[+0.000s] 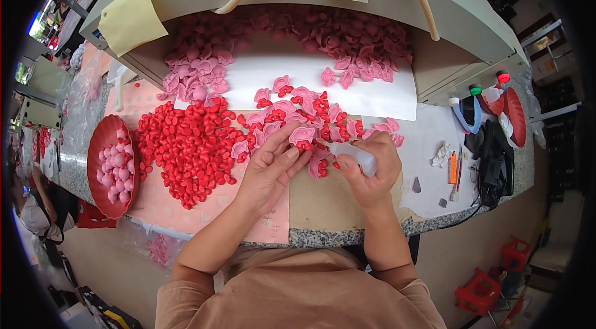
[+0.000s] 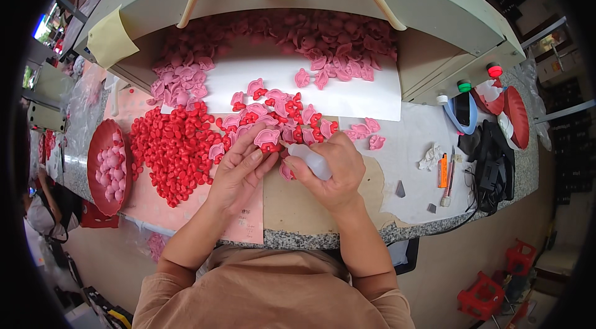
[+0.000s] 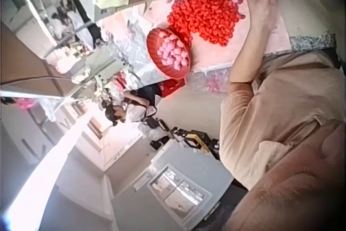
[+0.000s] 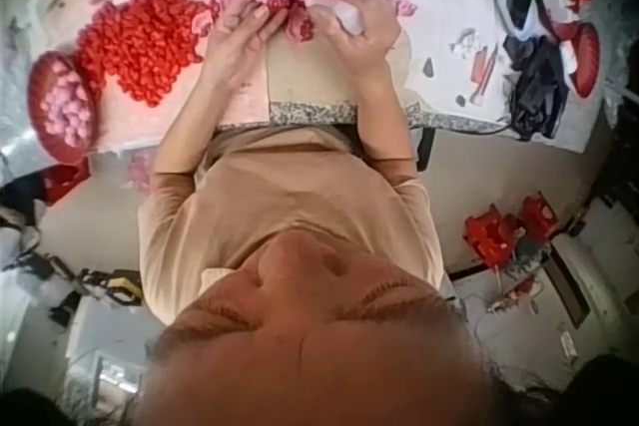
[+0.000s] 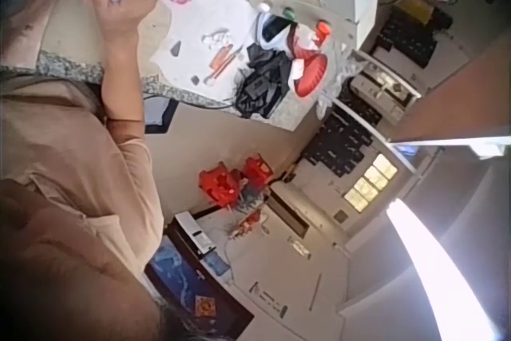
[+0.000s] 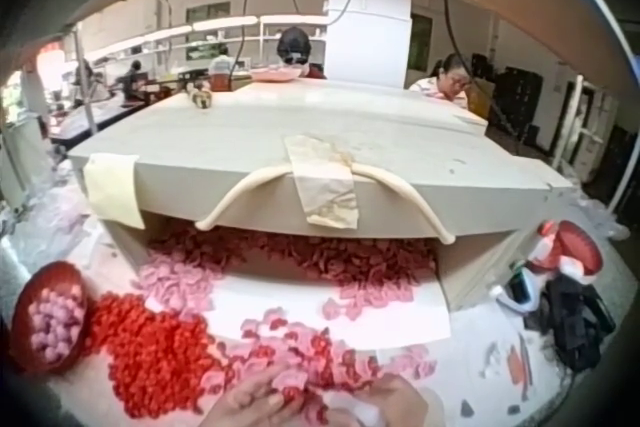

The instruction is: Applying glue to small pink components and joining them together on a workbench.

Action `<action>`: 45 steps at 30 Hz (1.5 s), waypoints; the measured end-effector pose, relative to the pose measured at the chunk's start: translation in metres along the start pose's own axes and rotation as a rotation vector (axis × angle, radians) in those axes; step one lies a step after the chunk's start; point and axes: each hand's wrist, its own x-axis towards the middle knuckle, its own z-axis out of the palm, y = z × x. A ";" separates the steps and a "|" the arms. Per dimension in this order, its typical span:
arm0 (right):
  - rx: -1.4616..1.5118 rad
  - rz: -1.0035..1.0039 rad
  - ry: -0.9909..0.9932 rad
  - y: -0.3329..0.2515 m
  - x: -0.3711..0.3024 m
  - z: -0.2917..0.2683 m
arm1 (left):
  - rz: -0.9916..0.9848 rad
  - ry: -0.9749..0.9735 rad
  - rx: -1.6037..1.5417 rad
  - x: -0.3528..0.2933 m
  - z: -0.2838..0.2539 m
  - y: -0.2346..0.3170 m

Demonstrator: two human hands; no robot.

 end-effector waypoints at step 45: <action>0.105 0.009 -0.063 -0.008 0.002 0.001 | 0.017 -0.010 0.022 0.000 -0.001 0.001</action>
